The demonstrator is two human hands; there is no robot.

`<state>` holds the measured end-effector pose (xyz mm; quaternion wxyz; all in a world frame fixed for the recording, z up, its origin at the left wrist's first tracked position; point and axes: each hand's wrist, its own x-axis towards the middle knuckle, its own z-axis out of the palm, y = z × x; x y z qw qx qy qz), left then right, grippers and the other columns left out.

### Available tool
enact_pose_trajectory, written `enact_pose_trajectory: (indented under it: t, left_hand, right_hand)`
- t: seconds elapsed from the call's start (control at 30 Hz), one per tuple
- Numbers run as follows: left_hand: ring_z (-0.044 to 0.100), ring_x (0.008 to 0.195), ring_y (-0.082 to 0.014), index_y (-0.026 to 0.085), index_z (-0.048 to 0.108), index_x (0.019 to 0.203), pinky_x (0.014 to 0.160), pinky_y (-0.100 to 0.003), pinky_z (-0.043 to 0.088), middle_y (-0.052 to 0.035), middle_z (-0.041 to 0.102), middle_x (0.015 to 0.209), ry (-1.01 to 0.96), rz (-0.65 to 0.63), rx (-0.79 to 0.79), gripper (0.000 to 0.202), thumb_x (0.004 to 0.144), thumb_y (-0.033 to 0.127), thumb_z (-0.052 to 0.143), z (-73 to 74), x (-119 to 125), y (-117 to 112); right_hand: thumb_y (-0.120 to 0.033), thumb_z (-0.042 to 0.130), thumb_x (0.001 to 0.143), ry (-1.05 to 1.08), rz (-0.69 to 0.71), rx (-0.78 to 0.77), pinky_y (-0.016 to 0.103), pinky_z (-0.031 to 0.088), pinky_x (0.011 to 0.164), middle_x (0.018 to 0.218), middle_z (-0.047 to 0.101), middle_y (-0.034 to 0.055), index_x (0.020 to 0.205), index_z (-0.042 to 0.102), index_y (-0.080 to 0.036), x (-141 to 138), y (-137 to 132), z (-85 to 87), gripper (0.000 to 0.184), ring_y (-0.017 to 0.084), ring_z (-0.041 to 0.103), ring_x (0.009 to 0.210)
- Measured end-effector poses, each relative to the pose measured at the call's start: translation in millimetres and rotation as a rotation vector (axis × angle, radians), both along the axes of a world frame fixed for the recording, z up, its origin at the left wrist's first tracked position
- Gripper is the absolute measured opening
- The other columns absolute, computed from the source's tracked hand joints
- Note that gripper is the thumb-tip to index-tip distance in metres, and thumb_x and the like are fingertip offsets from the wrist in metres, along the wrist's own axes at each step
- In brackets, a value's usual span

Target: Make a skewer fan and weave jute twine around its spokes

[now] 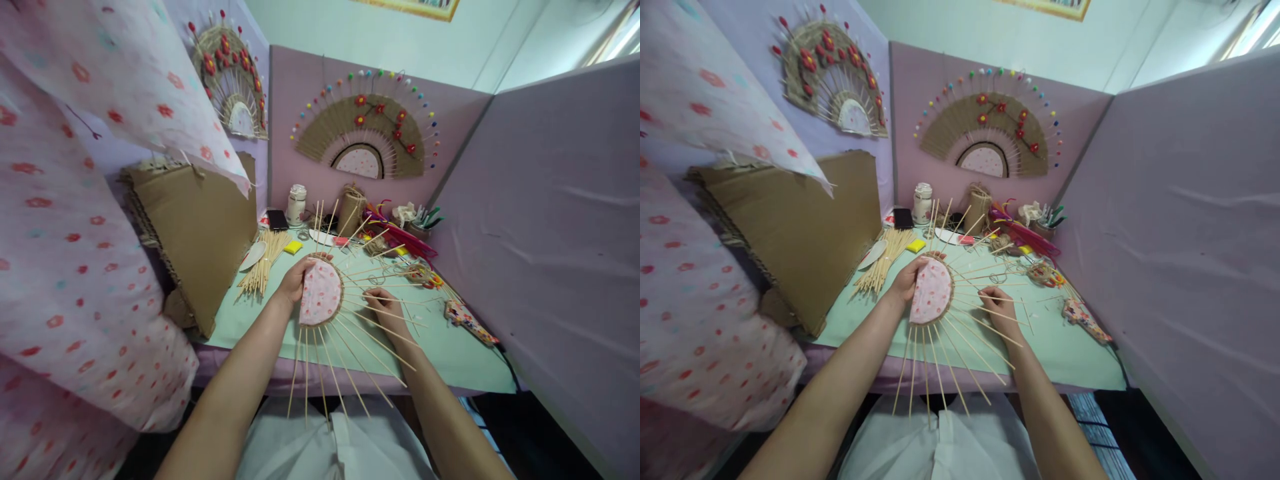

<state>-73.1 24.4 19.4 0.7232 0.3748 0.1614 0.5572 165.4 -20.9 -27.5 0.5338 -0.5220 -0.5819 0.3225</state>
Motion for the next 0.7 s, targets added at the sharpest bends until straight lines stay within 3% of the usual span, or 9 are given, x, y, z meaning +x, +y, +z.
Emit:
enact_pose_trajectory:
  t: [0.23, 0.37, 0.53, 0.7]
  left_hand:
    - [0.065, 0.074, -0.0152, 0.012, 0.067, 0.094, 0.072, -0.025, 0.048, -0.0053, 0.070, 0.082, 0.024, -0.015, -0.004, 0.027, 0.068, 0.019, 0.064, -0.7, 0, 0]
    - [0.066, 0.077, -0.0152, 0.013, 0.066, 0.096, 0.075, -0.025, 0.048, -0.0056, 0.071, 0.086, 0.033, 0.002, -0.019, 0.029, 0.068, 0.019, 0.065, -2.0, 0, 0]
    - [0.066, 0.079, -0.0152, 0.012, 0.066, 0.094, 0.076, -0.025, 0.049, -0.0061, 0.071, 0.090, 0.045, 0.013, -0.006, 0.027, 0.068, 0.020, 0.066, -1.4, 1, -1]
    - [0.066, 0.073, -0.0139, 0.012, 0.067, 0.093, 0.072, -0.024, 0.050, -0.0062, 0.071, 0.085, 0.071, -0.007, -0.011, 0.025, 0.069, 0.019, 0.067, 0.5, 2, -3]
  right_hand:
    - [-0.050, 0.069, 0.066, 0.035, -0.069, -0.030, 0.028, 0.039, 0.053, 0.067, 0.060, 0.0021, 0.074, 0.065, -0.020, 8, 4, 5.5, 0.031, 0.015, 0.051, 0.058]
    - [-0.050, 0.071, 0.063, 0.053, -0.026, -0.046, 0.028, 0.038, 0.050, 0.062, 0.059, 0.0011, 0.073, 0.065, -0.021, 17, 10, 17.4, 0.032, 0.015, 0.050, 0.053]
    - [-0.049, 0.073, 0.060, -0.055, 0.043, 0.020, 0.029, 0.041, 0.055, 0.068, 0.064, 0.0036, 0.073, 0.067, -0.018, 37, 25, 51.4, 0.034, 0.016, 0.053, 0.059]
    - [-0.048, 0.070, 0.063, -0.330, 0.059, 0.096, 0.027, 0.037, 0.052, 0.069, 0.065, 0.0047, 0.080, 0.070, -0.016, 61, 44, 96.8, 0.036, 0.014, 0.050, 0.058]
